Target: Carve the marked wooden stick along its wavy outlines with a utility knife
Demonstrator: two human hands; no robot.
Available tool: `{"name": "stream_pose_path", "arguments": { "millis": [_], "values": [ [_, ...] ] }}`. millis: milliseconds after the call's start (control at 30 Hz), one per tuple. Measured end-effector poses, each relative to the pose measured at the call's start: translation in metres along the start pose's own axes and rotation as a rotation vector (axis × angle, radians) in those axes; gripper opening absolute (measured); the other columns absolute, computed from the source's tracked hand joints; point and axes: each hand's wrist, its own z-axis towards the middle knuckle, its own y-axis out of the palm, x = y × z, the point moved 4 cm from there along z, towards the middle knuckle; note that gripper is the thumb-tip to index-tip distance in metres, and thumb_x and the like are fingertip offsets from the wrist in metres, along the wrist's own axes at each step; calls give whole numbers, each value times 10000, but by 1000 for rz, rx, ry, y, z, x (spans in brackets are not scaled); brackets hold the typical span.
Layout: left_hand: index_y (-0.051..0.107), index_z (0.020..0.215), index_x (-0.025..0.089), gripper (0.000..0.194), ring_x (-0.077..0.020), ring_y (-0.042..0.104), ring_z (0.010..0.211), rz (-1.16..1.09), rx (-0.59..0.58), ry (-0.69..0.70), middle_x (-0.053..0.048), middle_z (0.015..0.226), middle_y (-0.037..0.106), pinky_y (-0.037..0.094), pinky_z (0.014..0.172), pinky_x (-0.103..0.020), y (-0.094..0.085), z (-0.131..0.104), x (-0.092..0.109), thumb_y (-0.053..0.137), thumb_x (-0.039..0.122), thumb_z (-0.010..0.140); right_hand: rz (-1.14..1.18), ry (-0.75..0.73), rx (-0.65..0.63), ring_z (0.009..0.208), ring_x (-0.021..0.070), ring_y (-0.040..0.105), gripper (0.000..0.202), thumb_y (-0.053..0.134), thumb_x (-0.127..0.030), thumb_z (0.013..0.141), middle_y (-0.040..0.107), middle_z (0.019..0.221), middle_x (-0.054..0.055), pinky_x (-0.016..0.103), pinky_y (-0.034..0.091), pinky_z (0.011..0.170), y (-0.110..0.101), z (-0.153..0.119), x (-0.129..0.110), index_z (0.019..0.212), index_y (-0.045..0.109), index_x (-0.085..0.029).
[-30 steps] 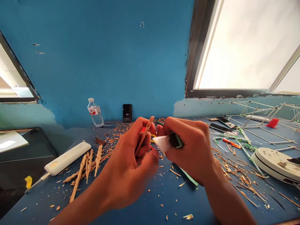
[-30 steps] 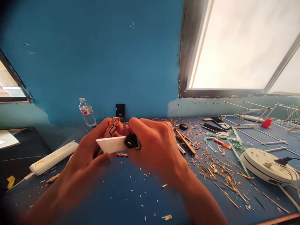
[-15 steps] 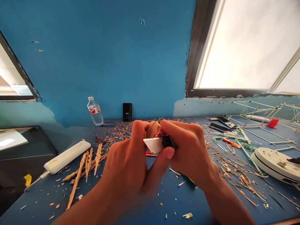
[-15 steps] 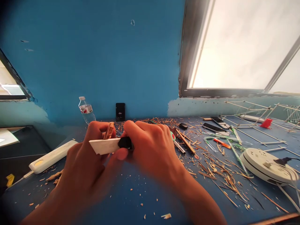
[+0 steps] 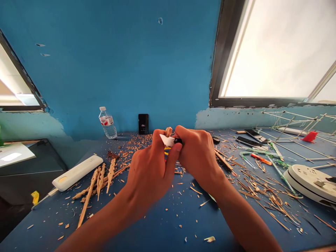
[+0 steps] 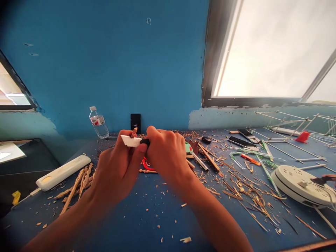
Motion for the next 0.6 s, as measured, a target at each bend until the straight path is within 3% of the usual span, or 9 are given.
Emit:
{"name": "stream_pose_path", "arguments": {
  "millis": [100, 200, 367, 500, 600],
  "values": [
    [477, 1113, 227, 296, -239, 561, 525, -9, -26, -62, 20, 574, 591, 282, 557, -329, 9, 9, -6, 374, 494, 1043, -102, 71, 2, 505, 97, 131, 215, 613, -154, 798, 444, 539, -38, 315, 123, 546, 14, 5, 6, 662, 455, -209],
    [499, 1064, 225, 294, -219, 504, 532, -52, -60, -119, 22, 576, 568, 258, 574, -332, 15, 15, -13, 395, 499, 1037, -107, 98, 29, 489, 90, 243, 122, 589, -128, 852, 563, 621, 9, 324, 117, 564, 28, 7, 12, 752, 550, -185],
    [505, 984, 248, 232, -180, 508, 647, -261, -139, -163, 22, 699, 553, 330, 587, -303, 12, 20, -26, 398, 449, 1029, 18, 43, 72, 554, 105, 358, 70, 583, -171, 909, 612, 713, 19, 316, 153, 573, 42, 11, 21, 840, 586, -183],
    [477, 1158, 261, 216, -137, 438, 554, -468, -223, -198, 48, 693, 501, 352, 513, -257, 0, 26, -39, 403, 321, 964, 223, -5, 69, 570, 104, 374, 190, 548, -283, 980, 524, 638, -38, 269, 267, 558, 34, 18, 30, 812, 573, -197],
    [509, 1154, 261, 279, -108, 398, 493, -602, -337, -201, 58, 678, 513, 345, 458, -223, -8, 26, -43, 525, 298, 878, 408, -92, -30, 597, 79, 429, 166, 578, -347, 991, 610, 838, -27, 237, 349, 572, 21, 21, 33, 1044, 638, -202]
  ]
}}
